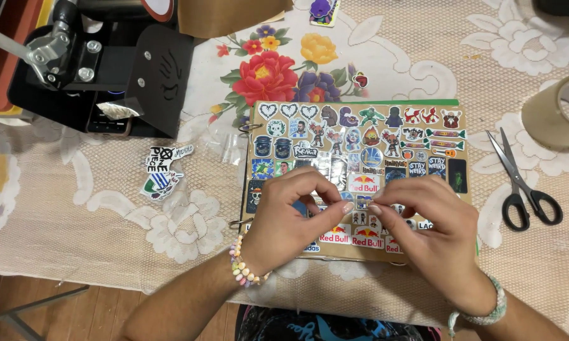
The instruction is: The person arranges and applies various stickers onto a binder cover. They use scissors to trim a sticker and apply it to the surface, smoothing it down with their fingers.
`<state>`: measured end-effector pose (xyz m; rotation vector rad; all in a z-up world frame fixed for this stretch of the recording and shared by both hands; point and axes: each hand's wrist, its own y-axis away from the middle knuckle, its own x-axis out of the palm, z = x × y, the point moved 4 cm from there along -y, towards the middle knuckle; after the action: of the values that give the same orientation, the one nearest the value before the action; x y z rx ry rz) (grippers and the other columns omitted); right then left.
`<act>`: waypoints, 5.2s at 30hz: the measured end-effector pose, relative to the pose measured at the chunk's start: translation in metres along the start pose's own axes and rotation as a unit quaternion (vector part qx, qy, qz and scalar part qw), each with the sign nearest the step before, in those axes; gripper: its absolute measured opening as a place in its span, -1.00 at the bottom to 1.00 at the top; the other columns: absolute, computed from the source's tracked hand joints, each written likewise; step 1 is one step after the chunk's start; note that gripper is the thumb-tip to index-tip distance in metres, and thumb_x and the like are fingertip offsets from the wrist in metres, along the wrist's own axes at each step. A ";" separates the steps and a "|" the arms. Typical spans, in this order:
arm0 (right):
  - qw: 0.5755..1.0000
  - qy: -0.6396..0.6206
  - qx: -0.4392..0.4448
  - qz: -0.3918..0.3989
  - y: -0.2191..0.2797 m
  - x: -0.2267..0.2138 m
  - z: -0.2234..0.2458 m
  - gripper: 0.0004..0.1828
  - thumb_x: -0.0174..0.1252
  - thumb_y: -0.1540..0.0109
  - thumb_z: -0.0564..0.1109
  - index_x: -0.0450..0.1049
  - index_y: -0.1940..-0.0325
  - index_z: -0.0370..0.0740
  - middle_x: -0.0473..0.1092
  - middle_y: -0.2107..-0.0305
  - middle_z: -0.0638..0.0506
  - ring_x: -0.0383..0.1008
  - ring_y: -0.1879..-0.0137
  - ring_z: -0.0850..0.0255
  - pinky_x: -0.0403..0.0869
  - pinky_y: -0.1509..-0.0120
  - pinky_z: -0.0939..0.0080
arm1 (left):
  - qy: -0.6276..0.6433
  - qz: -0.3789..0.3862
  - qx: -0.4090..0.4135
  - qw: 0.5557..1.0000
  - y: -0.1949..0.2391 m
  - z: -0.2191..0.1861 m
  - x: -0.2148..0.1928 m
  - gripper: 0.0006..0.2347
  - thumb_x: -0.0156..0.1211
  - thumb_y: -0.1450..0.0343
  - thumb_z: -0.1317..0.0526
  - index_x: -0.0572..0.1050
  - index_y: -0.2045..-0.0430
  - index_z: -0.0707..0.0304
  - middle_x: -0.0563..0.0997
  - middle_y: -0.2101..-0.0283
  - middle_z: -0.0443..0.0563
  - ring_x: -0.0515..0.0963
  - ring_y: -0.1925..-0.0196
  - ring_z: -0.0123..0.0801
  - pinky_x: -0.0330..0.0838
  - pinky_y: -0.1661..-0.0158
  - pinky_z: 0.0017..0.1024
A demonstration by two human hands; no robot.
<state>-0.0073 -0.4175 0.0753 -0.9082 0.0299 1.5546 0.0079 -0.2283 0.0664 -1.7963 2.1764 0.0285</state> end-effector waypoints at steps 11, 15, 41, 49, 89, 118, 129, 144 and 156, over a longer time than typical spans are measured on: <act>0.995 -0.025 0.086 0.049 -0.002 -0.007 -0.030 -0.95 0.22 -0.21 -0.20 0.55 0.31 -0.22 0.55 0.39 0.06 0.52 0.28 0.30 0.49 0.19 0.36 | 0.064 -0.103 -0.039 0.992 -0.003 0.032 -0.009 -0.85 0.31 -0.35 0.23 0.63 0.31 0.29 0.72 0.26 0.04 0.69 0.25 -0.43 0.61 0.30 -0.57; 0.962 -0.112 0.230 0.092 -0.003 -0.005 -0.041 -0.90 0.30 -0.14 -0.13 0.64 0.38 -0.20 0.62 0.49 0.09 0.61 0.39 0.37 0.56 0.33 0.42 | -0.102 -0.072 0.241 0.963 -0.005 0.022 -0.007 -0.93 0.39 -0.33 0.28 0.58 0.48 0.22 0.65 0.42 -0.02 0.64 0.27 -0.32 0.54 0.08 -0.35; 0.982 -0.061 0.135 0.114 -0.013 -0.018 -0.015 -0.94 0.32 -0.11 -0.12 0.62 0.42 -0.12 0.59 0.45 0.14 0.52 0.34 0.41 0.45 0.34 0.46 | -0.194 -0.023 0.393 0.899 0.011 0.007 -0.001 -0.91 0.11 -0.51 0.32 0.57 0.29 0.25 0.59 0.01 0.10 0.54 -0.10 0.06 0.42 -0.10 0.02; 0.993 -0.017 0.055 0.107 -0.010 -0.015 -0.008 -0.82 0.39 -0.05 -0.11 0.57 0.30 -0.11 0.50 0.23 0.03 0.50 0.14 0.35 0.43 0.32 0.46 | -0.001 -0.034 0.240 0.970 0.009 0.019 0.007 -0.85 0.32 -0.38 0.39 0.45 0.29 0.31 0.66 0.20 0.13 0.71 0.12 -0.15 0.65 0.04 -0.26; 0.877 0.254 -0.402 0.070 -0.001 -0.020 -0.003 -0.86 0.25 -0.28 -0.14 0.62 0.12 -0.21 0.48 0.28 0.00 0.45 0.28 0.15 0.49 0.11 0.20 | 0.318 0.031 -0.189 0.928 0.006 0.065 0.012 -0.75 0.24 -0.38 0.11 0.45 0.30 0.36 0.69 0.37 0.39 0.74 0.39 -0.10 0.65 0.41 -0.43; 0.987 -0.011 0.039 0.154 -0.016 -0.006 -0.005 -0.91 0.36 -0.06 -0.12 0.59 0.40 -0.12 0.58 0.43 0.14 0.51 0.25 0.34 0.41 0.41 0.43 | 0.012 0.009 0.216 0.976 0.010 0.019 0.001 -0.94 0.35 -0.38 0.34 0.62 0.35 0.31 0.70 0.31 0.06 0.72 0.24 -0.21 0.63 0.06 -0.31; 0.984 -0.009 0.095 0.151 -0.011 -0.006 -0.008 -0.51 0.36 -0.03 -0.13 0.54 -0.04 -0.23 0.60 0.15 -0.02 0.59 0.11 0.31 0.60 0.16 0.41 | 0.199 0.014 -0.094 0.975 0.007 0.048 0.004 -0.84 0.32 -0.35 0.23 0.66 0.34 0.36 0.73 0.35 0.07 0.68 0.30 -0.49 0.56 0.26 -0.58; 0.997 0.001 0.055 0.053 -0.007 0.000 -0.005 -0.88 0.29 -0.16 -0.26 0.59 0.22 -0.32 0.59 0.29 -0.06 0.61 0.22 0.27 0.54 0.16 0.39 | 0.257 0.024 -0.113 0.959 0.009 0.050 0.011 -0.86 0.38 -0.30 0.31 0.65 0.35 0.40 0.72 0.34 0.17 0.74 0.32 -0.29 0.73 0.25 -0.47; 0.868 0.487 0.089 0.027 0.091 -0.092 -0.156 -0.58 0.16 -0.41 -0.12 0.62 -0.27 -0.42 0.54 -0.14 -0.36 0.51 -0.30 -0.20 0.40 -0.45 -0.10 | 0.000 -0.041 0.266 0.963 0.022 0.001 -0.002 -0.93 0.29 -0.40 0.35 0.60 0.33 0.39 0.70 0.31 0.14 0.75 0.25 -0.17 0.72 0.08 -0.27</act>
<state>-0.0117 -0.5939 -0.0246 -1.4616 0.9109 0.9721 -0.0128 -0.2211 0.0616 -1.5612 1.8670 -0.5232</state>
